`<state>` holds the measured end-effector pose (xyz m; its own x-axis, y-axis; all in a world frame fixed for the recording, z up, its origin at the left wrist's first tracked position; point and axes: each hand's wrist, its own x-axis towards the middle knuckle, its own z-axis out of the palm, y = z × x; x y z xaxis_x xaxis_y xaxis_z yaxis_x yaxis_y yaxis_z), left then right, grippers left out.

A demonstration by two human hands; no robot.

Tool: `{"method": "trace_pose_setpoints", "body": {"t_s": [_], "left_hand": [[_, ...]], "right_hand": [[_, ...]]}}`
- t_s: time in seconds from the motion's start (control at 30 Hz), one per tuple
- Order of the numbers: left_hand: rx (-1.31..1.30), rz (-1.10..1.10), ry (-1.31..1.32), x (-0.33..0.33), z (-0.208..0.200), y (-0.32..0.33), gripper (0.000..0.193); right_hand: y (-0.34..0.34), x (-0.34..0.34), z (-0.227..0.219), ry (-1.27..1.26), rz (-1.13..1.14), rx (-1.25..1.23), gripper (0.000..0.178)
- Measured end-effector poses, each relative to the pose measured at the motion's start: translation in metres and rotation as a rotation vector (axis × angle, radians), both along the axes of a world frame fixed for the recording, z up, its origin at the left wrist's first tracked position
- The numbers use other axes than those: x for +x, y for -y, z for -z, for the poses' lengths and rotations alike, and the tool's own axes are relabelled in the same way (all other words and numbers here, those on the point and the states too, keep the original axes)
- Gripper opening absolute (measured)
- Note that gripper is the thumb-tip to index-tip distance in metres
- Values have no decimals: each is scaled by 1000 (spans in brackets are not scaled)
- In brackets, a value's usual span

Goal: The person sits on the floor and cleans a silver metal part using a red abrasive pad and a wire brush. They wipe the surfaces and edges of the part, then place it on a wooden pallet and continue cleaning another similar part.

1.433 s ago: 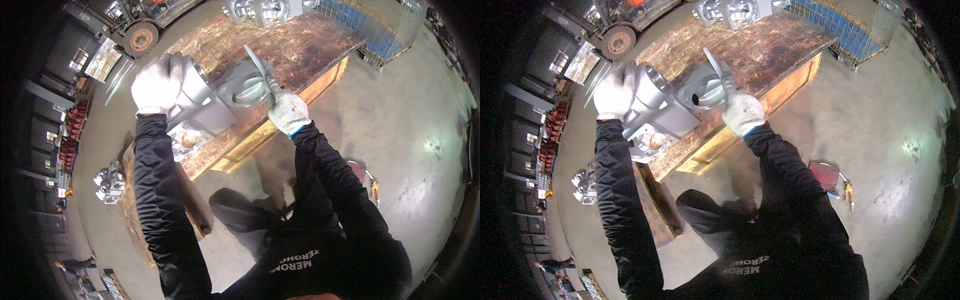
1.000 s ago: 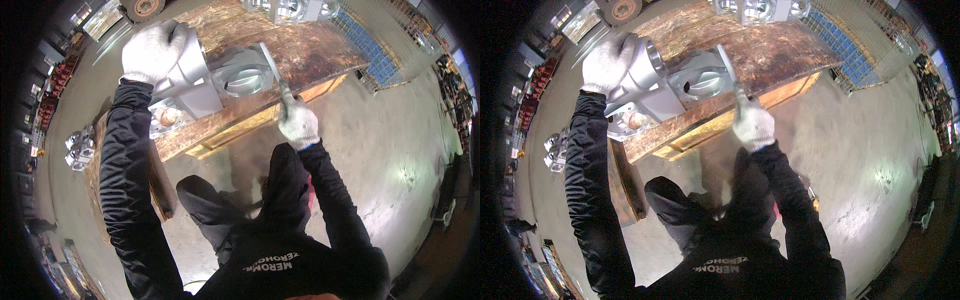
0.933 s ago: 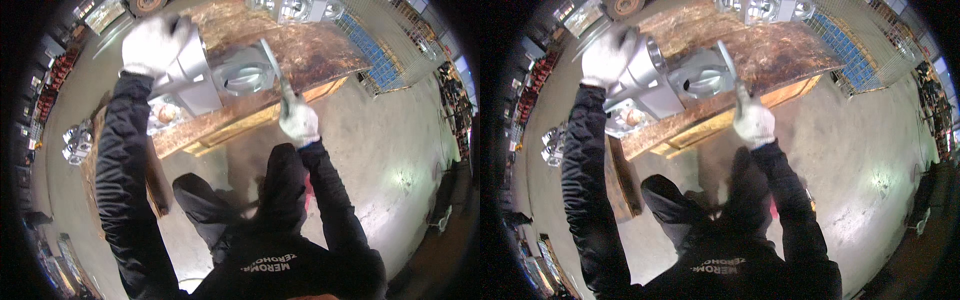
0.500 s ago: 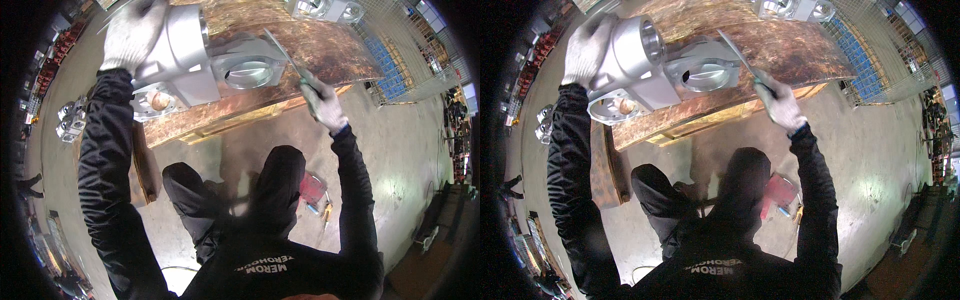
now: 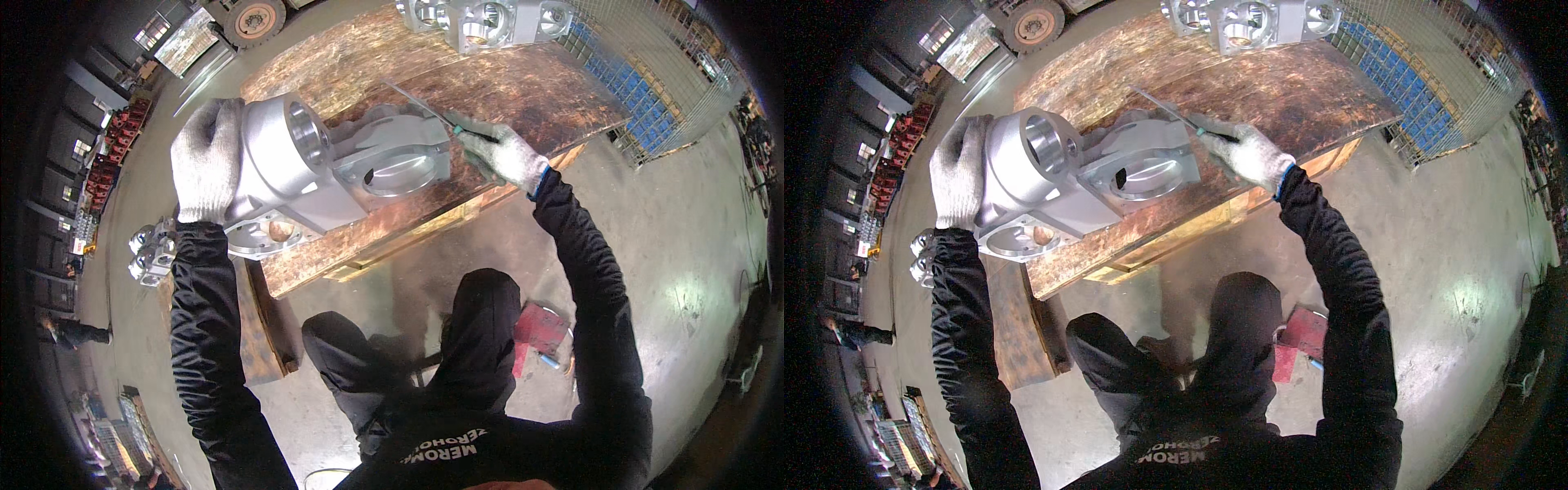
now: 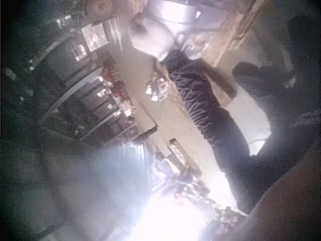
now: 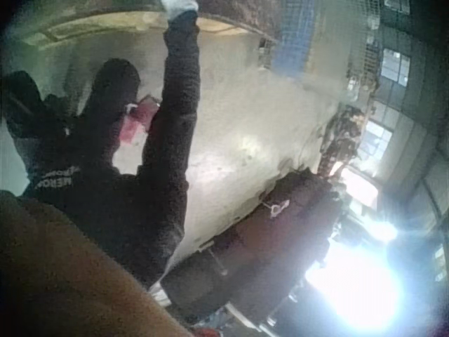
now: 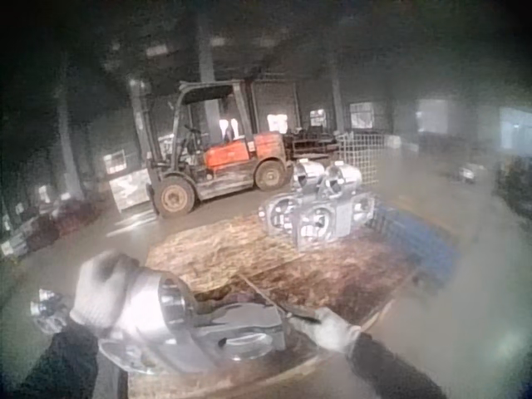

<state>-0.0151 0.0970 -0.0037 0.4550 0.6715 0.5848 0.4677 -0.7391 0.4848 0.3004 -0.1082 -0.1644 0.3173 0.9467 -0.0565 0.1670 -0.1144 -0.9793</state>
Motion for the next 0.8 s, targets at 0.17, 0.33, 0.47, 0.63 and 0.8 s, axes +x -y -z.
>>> {"method": "trace_pose_setpoints", "body": {"t_s": [0.17,0.33,0.47,0.63,0.8], "left_hand": [[19,6,21,-5,-1,-2,33],[-56,60,48,3,2,2,30],[-74,38,68,-4,-3,10,29],[-34,32,16,1,-3,2,29],[2,2,-18,-4,-2,3,29]], "right_hand": [[24,9,12,178,-14,-9,45],[-3,22,32,522,27,219,44],[10,11,44,667,34,324,41],[-20,20,40,551,41,227,43],[-28,19,40,360,31,192,46]]}}
